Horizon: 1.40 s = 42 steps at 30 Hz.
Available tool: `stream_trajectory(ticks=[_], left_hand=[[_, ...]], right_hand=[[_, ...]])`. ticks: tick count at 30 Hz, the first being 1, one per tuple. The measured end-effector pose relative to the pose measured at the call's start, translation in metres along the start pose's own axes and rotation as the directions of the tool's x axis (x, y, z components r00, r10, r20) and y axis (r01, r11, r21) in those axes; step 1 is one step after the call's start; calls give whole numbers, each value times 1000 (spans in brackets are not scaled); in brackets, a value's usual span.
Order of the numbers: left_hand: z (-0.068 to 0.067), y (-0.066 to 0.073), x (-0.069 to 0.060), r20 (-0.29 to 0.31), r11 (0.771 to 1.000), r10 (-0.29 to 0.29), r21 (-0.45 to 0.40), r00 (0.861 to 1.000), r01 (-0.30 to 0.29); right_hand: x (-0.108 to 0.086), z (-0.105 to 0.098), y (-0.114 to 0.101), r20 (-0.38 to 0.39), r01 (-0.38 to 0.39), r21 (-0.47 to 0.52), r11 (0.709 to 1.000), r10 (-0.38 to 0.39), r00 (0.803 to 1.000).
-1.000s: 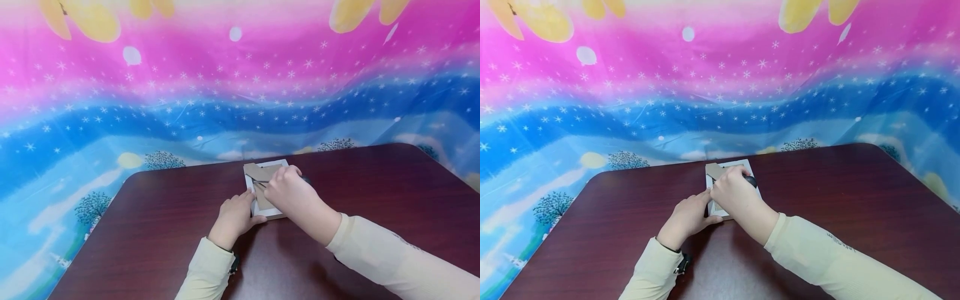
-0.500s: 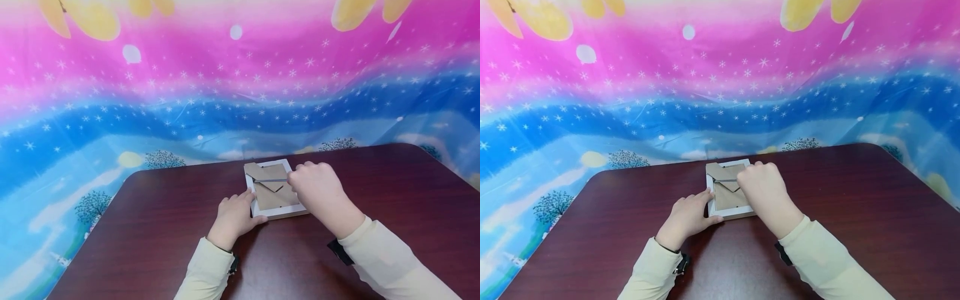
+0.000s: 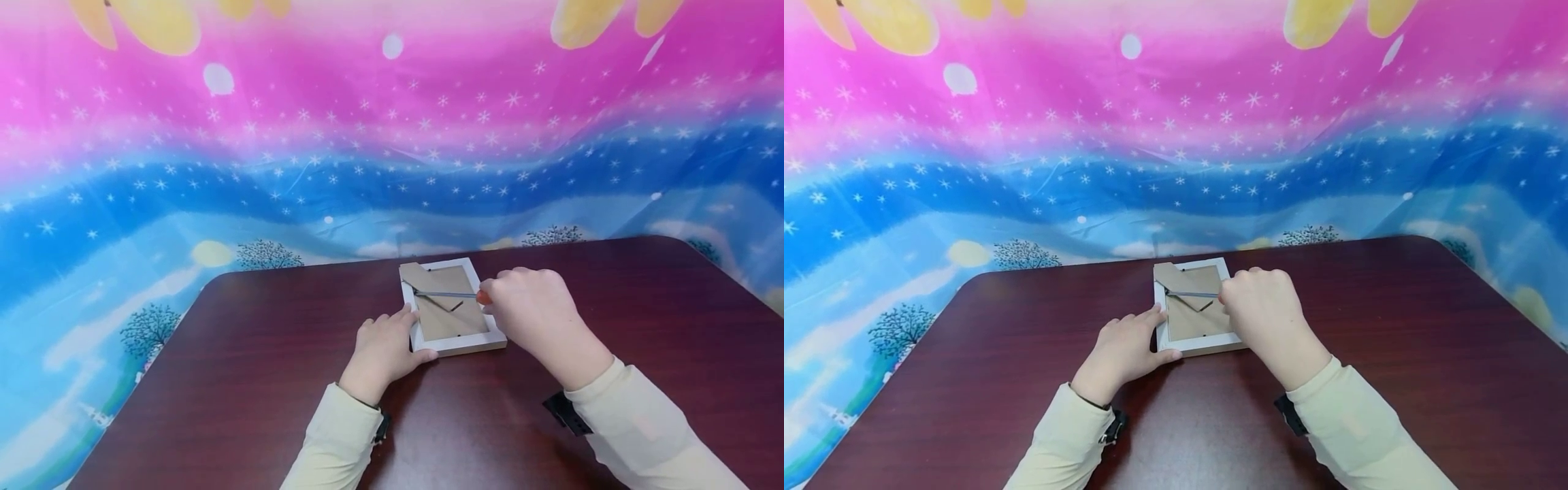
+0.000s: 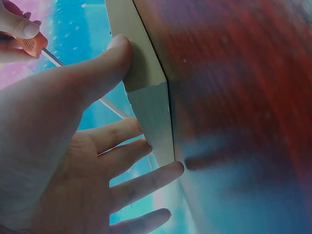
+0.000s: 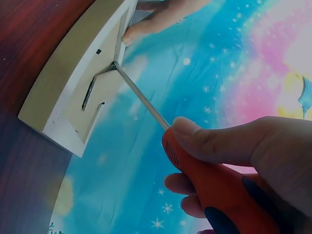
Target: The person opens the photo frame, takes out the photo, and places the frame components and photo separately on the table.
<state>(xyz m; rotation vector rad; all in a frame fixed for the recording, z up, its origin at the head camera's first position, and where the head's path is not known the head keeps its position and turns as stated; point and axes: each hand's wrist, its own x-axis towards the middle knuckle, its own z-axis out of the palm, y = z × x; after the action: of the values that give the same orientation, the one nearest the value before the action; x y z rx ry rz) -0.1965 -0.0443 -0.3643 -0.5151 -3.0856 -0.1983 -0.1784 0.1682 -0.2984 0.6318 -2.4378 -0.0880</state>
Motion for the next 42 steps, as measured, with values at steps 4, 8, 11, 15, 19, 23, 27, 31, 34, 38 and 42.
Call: stream_trajectory(ticks=[4,8,11,15,19,23,27,31,34,38,42], left_hand=[[-1,1,1,5,1000,-8,0,1000,8],[-1,1,1,10,1000,-12,-4,1000,12],[-1,1,0,9,1000,-11,-1,1000,11],[-1,2,1,6,1000,-3,6,1000,3],[-2,2,1,7,1000,1,12,1000,-1],[-2,2,0,8,1000,-4,13,1000,3],[-2,1,0,8,1000,-9,10,1000,9],[-2,0,0,7,1000,-9,-2,1000,9],[-1,0,0,6,1000,-6,-5,1000,6],[-1,0,-1,4,1000,-3,-4,1000,3],[-1,1,-1,5,1000,-4,-7,1000,4]], right_hand=[[-1,-4,4,47,-37,30,999,36,998],[-1,-7,8,103,-67,53,996,61,993],[-1,-9,11,121,-78,71,994,69,990],[-2,-12,15,133,-106,93,990,93,987],[-3,-16,21,151,-142,104,984,125,981],[-3,-19,28,167,-169,111,979,150,975],[-4,-18,35,179,-182,117,976,160,971],[-4,-16,43,204,-199,128,972,171,964],[-5,-14,52,241,-220,139,966,183,953],[-5,-11,63,286,-251,156,955,200,937],[-8,-8,74,291,-263,180,948,205,935]])
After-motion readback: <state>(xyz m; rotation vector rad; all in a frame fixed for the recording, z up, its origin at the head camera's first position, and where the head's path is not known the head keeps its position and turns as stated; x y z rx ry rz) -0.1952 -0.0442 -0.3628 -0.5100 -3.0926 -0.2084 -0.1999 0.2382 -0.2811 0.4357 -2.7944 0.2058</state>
